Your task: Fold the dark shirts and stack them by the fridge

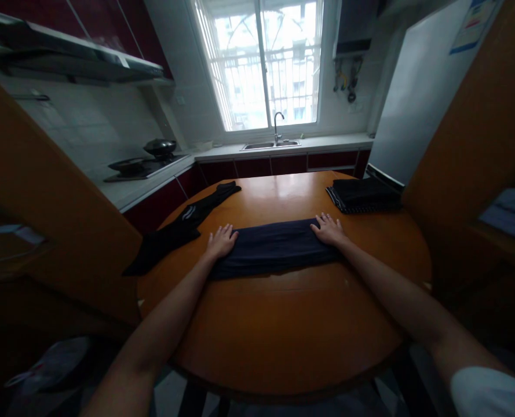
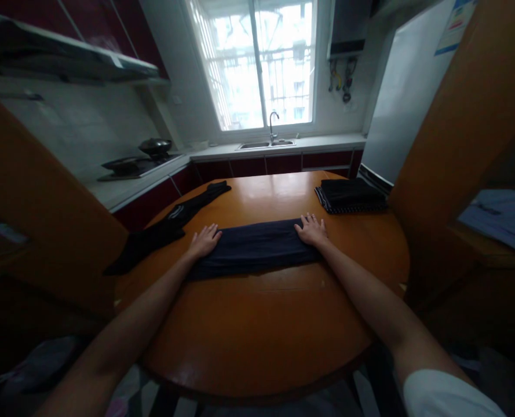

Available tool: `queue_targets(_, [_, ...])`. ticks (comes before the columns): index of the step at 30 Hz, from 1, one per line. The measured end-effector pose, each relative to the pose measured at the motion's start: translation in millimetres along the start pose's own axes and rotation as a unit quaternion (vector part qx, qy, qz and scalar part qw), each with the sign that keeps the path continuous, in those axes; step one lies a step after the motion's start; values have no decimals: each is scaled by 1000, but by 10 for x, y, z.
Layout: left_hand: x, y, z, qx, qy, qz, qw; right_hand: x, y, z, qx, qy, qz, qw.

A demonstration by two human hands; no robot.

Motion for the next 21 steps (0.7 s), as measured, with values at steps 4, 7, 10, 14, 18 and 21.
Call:
queue_targets(4, [7, 84, 35, -16, 2, 0, 1000, -5, 28, -15, 4, 4, 3, 1000])
queue_targets(7, [29, 107, 61, -20, 8, -1, 1000, -20, 31, -34, 11, -2, 6, 1000])
queue_targets(10, [-9, 133, 55, -23, 13, -2, 1000, -81, 49, -76, 25, -25, 6, 999])
queue_targets(14, [-194, -116, -89, -18, -65, 16, 998, -223, 363, -250, -7, -118, -11, 993])
queue_targets(18, [-173, -884, -387, 136, -132, 13, 982, -133, 980, -507, -154, -115, 20, 981])
queue_targets(21, [93, -1329, -565, 226, -54, 14, 973, 61, 1264, -640, -216, -31, 28, 975])
Point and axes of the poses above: each hand's wrist, its own z-axis towards the middle knuckle, its own x-axis out of the palm, y = z × x, the point moved 5 cm from there along z, towards the middle knuckle, and after that the axes turned 4 degrees about y, right-handed, at the moved point
